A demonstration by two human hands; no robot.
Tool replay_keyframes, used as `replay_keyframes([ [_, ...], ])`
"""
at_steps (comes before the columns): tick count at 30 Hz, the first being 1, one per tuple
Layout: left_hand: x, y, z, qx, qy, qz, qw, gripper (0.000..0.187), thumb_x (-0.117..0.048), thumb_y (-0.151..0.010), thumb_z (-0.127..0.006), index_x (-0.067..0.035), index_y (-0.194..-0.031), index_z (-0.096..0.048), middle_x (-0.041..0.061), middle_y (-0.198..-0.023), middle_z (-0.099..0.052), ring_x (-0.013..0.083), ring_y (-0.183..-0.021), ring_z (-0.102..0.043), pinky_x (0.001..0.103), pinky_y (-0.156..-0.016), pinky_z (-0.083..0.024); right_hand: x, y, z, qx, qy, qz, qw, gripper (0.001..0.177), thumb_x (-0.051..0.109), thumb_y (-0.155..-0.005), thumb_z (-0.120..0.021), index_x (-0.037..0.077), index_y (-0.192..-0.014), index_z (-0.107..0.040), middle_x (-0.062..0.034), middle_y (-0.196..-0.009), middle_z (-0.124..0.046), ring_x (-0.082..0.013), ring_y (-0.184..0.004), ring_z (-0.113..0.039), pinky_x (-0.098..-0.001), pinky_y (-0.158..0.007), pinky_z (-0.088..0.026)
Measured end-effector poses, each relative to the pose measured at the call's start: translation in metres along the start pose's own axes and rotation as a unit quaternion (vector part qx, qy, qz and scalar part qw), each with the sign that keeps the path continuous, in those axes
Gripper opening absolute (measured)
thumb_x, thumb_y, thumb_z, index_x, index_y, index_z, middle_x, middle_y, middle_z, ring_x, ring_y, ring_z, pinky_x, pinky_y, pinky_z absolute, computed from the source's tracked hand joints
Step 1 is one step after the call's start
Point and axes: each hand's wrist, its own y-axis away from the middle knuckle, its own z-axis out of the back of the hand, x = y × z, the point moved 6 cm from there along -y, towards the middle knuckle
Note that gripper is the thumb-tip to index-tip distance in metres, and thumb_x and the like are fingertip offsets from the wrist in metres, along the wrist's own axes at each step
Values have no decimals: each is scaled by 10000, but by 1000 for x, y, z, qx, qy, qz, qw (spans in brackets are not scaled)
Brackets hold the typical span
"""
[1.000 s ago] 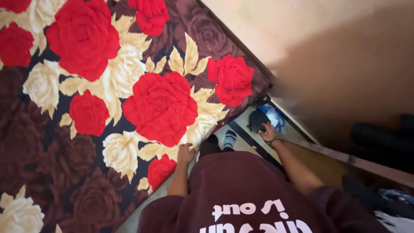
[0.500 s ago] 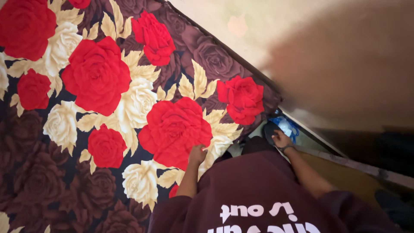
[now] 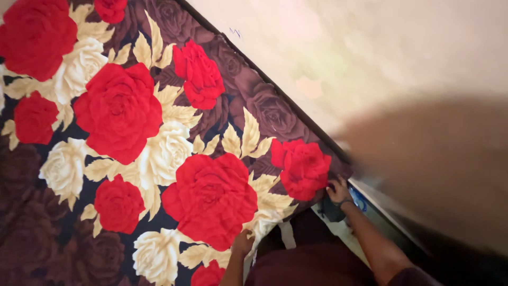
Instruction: The person spreads a floral-patterned bedsheet over a mattress, smoothing it out and tucking the edges under the mattress. They adjust the sheet repeatedly to ensure it is flat and properly aligned with the bed frame.
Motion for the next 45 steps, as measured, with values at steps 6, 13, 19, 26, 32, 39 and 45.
replay_keyframes([
  [6, -75, -43, -11, -62, 63, -93, 992, 328, -350, -881, -704, -180, -1161, -720, 147, -1136, -749, 334, -1077, -688, 436, -932, -535, -29, -82, -35, -18, -1, 53, 998, 274, 284, -818, -765, 154, -1059, -744, -360, -1524, -406, -415, -1079, -674, -424, -963, -554],
  [13, -91, -83, -52, -57, 174, -37, 982, 366, -376, -902, -676, -189, -1217, -687, 132, -1151, -723, 298, -908, -725, 415, -853, -567, -53, -136, -54, -106, -50, 68, 991, 257, 269, -817, -850, 91, -959, -732, -155, -1062, -677, -325, -955, -675, -399, -882, -568],
  [19, -72, -70, -68, -55, 160, 20, 985, 373, -373, -886, -696, -187, -1210, -701, 137, -1164, -727, 315, -1023, -704, 420, -903, -551, -78, -141, -37, -5, -136, 33, 990, 425, 314, -880, -792, 54, -1204, -706, -164, -1188, -686, -315, -1074, -672, -387, -963, -544],
  [26, -61, -70, -73, -52, 124, 43, 990, 370, -368, -890, -691, -192, -1215, -701, 148, -1169, -730, 331, -1105, -680, 435, -944, -535, -55, -140, -25, 3, 134, 132, 982, 770, 452, -951, -615, -100, -1479, -518, -339, -1539, -405, -519, -1364, -453, -508, -1119, -407],
  [32, -49, -82, -77, -52, 178, 42, 982, 380, -348, -899, -670, -178, -1238, -686, 143, -1195, -711, 332, -1022, -714, 430, -907, -550, -78, -155, -48, 80, 129, 65, 986, 712, 522, -1003, -591, -68, -1401, -568, -375, -1549, -392, -537, -1391, -447, -505, -1168, -385],
  [39, -38, -59, -69, -78, 157, -11, 984, 365, -331, -890, -696, -149, -1207, -705, 164, -1166, -732, 342, -1029, -710, 438, -896, -560, -70, -134, -19, -40, 50, 45, 997, 644, 392, -960, -601, -24, -1450, -558, -330, -1456, -495, -519, -1331, -484, -568, -1118, -398],
  [45, -15, -42, -65, -45, 125, 7, 991, 365, -354, -898, -695, -157, -1206, -703, 173, -1161, -710, 354, -1009, -712, 437, -896, -557, -40, -31, -63, 180, 203, 204, 941, 443, 215, -899, -633, 146, -1331, -568, -126, -1166, -676, -348, -1086, -655, -489, -932, -524],
])
